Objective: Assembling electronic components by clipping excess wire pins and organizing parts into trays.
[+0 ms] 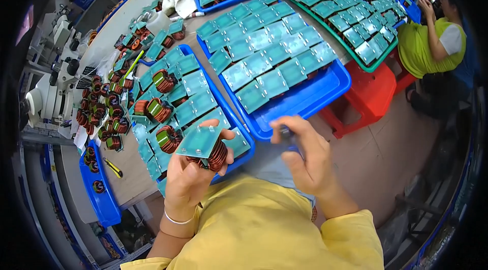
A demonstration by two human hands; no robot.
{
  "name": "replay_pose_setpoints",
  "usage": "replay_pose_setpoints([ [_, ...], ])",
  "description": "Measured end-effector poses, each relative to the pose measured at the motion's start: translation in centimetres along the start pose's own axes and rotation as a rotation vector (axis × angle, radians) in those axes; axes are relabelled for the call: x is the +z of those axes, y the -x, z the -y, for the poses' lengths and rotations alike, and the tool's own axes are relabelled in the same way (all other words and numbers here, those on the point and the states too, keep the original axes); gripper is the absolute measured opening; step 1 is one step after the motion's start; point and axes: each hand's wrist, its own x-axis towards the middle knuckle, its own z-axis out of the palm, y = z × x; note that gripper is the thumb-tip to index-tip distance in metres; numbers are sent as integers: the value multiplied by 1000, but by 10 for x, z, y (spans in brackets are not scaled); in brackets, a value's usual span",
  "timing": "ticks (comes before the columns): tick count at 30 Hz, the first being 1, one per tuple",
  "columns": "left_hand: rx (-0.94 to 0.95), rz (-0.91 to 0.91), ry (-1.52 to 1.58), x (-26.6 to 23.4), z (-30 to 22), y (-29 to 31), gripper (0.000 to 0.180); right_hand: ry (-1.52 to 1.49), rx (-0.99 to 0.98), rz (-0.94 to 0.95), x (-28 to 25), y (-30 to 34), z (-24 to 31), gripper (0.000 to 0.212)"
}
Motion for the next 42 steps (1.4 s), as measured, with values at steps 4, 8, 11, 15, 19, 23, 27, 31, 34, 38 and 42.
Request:
replay_pose_setpoints([
  [4, -21, -69, -141, 7, 3, -2, 64, 305, -213, 215, -11, -12, 14, 47],
  [8, 64, -75, -382, 8, 8, -1, 64, 554, -322, 364, -15, -13, 31, 45],
  [11, 63, -62, -472, 13, 7, 2, 66, 672, -321, 412, -21, -10, 39, 47],
  [15, 129, -45, -613, 16, 7, 4, 71, 730, -345, 439, -26, -8, 45, 43],
  [19, 240, -1, -783, 21, 7, 4, 71, 762, -334, 452, -30, -4, 50, 42],
  [23, 233, -123, -906, 29, 6, 6, 78, 775, -337, 465, -35, -1, 52, 42],
  [27, 382, 47, -1076, 28, 1, 2, 69, 807, -351, 469, -38, 0, 54, 42],
  [31, 399, 40, -1112, 30, 3, 2, 67, 818, -374, 465, -39, 2, 52, 42],
  [34, 376, 19, -1133, 32, 3, 3, 65, 818, -383, 470, -41, 3, 50, 41],
  [38, 252, -37, -1082, 34, 7, 4, 63, 797, -370, 506, -42, 6, 42, 38],
  [42, 137, -52, -1054, 33, 11, 4, 60, 710, -390, 474, -41, 13, 22, 46],
])
